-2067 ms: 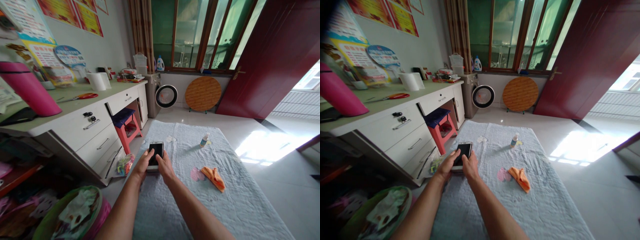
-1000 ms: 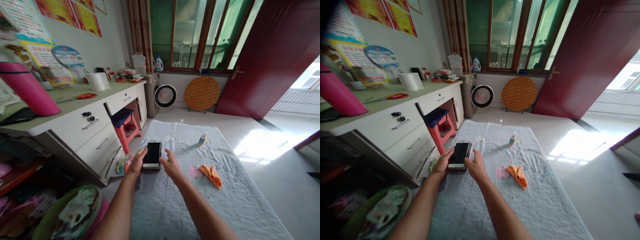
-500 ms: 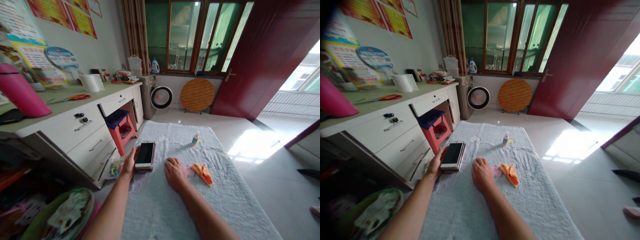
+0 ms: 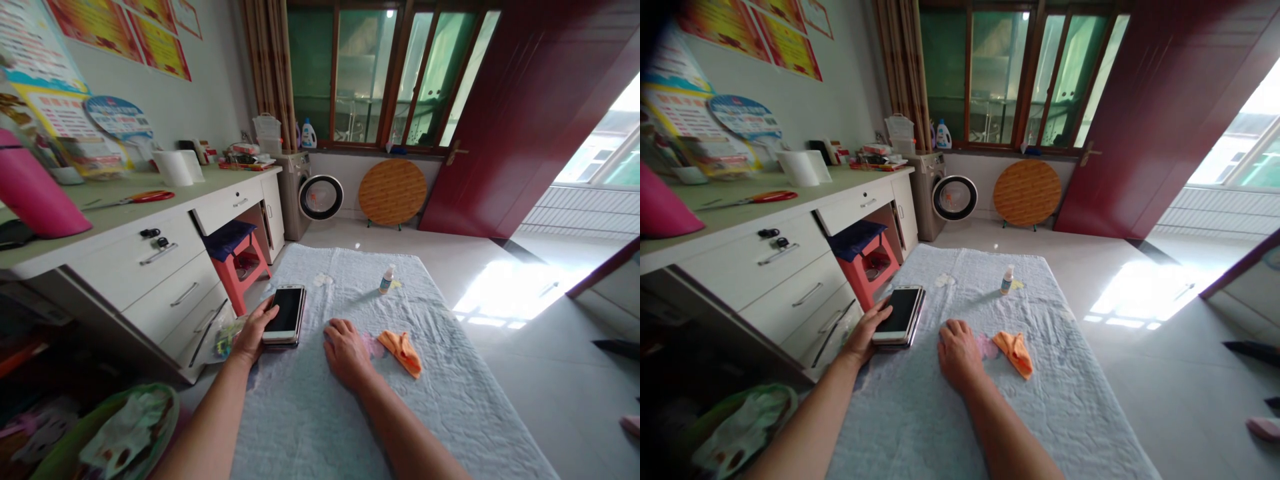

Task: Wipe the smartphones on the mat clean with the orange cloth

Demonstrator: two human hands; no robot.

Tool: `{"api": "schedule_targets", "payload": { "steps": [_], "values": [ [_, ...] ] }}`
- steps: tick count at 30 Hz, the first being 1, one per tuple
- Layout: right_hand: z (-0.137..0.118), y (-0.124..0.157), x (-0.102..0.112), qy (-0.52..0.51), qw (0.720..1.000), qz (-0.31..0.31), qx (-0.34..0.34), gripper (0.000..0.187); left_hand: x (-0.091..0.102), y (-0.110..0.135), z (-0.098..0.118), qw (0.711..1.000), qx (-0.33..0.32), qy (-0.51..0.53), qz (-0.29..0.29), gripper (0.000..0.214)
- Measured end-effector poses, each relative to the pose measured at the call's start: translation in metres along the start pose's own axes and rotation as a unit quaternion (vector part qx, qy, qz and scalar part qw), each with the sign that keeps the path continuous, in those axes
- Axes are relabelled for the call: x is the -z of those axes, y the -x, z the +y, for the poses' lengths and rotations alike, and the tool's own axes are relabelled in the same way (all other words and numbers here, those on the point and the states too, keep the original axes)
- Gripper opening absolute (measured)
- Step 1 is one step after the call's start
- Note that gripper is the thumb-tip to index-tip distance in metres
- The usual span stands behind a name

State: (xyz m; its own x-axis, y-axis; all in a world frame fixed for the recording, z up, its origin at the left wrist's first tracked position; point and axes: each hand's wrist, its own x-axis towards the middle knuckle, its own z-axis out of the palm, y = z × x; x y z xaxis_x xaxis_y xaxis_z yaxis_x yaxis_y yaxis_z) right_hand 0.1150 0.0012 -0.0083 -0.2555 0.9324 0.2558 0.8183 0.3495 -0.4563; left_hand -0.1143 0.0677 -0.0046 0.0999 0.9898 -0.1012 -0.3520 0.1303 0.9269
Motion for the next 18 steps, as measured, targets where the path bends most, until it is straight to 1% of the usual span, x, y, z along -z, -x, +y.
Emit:
{"api": "schedule_targets", "payload": {
  "steps": [4, 10, 14, 18],
  "values": [
    [-0.0009, -0.0001, 0.0007, 0.003, 1.0, 0.002, 0.0, 0.021, 0.0016, -0.0023, -0.0019, 1.0, 0.013, 0.013, -0.002, 0.065],
    [0.0003, 0.0011, -0.0019, 0.004, 1.0, 0.011, 0.004, 0.021, 0.0017, -0.004, -0.0026, 0.999, 0.021, 0.019, 0.03, 0.062],
    [0.0007, 0.0016, -0.0037, 0.006, 1.0, 0.013, 0.001, 0.021, -0.0006, -0.0014, 0.0007, 0.999, 0.031, 0.015, 0.023, 0.062],
    [0.0001, 0.0013, -0.0032, 0.014, 1.0, 0.009, -0.001, 0.021, -0.0013, -0.0001, 0.0024, 0.999, 0.038, 0.009, 0.008, 0.065]
  ]
}}
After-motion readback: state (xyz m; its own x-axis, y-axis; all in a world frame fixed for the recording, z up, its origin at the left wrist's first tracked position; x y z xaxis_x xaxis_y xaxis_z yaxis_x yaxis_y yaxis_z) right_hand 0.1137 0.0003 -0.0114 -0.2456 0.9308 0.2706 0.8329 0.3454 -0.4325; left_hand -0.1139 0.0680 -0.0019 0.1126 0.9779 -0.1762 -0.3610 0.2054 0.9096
